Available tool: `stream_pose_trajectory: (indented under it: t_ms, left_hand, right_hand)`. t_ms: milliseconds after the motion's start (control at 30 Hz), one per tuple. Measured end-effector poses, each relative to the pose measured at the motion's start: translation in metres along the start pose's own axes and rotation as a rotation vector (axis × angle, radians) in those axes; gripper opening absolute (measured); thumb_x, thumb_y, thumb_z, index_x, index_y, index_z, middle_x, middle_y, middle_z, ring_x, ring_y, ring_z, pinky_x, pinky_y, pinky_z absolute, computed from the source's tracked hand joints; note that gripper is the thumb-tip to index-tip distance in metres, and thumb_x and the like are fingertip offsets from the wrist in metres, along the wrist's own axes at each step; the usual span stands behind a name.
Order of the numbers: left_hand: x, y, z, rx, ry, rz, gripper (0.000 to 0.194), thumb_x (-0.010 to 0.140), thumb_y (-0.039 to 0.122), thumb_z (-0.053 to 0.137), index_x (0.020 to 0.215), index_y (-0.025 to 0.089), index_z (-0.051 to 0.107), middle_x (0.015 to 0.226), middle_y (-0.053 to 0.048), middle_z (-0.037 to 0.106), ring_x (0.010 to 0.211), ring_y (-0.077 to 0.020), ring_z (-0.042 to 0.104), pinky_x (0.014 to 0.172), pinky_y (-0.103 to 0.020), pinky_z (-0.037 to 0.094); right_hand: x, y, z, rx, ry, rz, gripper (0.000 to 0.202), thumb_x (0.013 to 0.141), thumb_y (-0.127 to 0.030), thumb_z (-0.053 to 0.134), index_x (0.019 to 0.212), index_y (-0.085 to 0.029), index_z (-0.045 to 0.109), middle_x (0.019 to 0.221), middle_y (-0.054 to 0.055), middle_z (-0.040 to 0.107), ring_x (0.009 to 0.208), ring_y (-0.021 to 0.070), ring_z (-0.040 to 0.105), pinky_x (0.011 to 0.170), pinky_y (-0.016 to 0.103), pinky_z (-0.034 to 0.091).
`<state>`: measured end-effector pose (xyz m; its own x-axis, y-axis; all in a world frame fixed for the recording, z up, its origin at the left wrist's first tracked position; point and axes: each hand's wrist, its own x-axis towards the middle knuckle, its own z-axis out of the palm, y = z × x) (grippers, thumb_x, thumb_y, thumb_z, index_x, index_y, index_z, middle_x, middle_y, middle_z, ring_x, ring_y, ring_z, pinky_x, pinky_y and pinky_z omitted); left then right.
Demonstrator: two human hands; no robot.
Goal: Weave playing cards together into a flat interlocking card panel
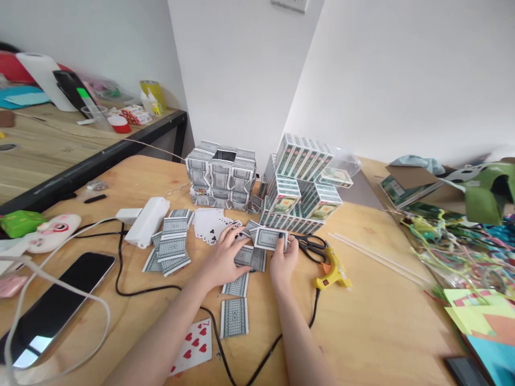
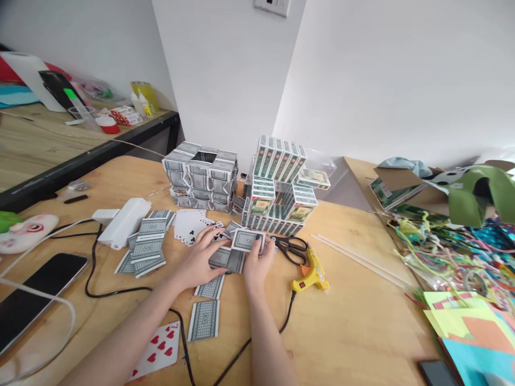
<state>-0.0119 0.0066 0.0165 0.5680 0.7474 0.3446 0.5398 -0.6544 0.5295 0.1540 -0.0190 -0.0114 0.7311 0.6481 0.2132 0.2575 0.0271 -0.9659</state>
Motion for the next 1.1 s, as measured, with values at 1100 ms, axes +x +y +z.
stream_pose_trajectory:
  t_ms: [1100]
  left_hand:
    - [0.003, -0.022, 0.003, -0.429, 0.315, -0.386, 0.021, 0.084, 0.030, 0.045, 0.094, 0.019, 0.060, 0.091, -0.004, 0.064, 0.087, -0.0178, 0.060, 0.076, -0.031, 0.049]
  right_hand:
    - [-0.014, -0.023, 0.005, 0.299, -0.660, 0.212, 0.031, 0.080, -0.052, 0.048, 0.077, -0.025, 0.033, 0.050, -0.009, 0.053, 0.028, 0.0067, 0.039, 0.029, 0.018, 0.025]
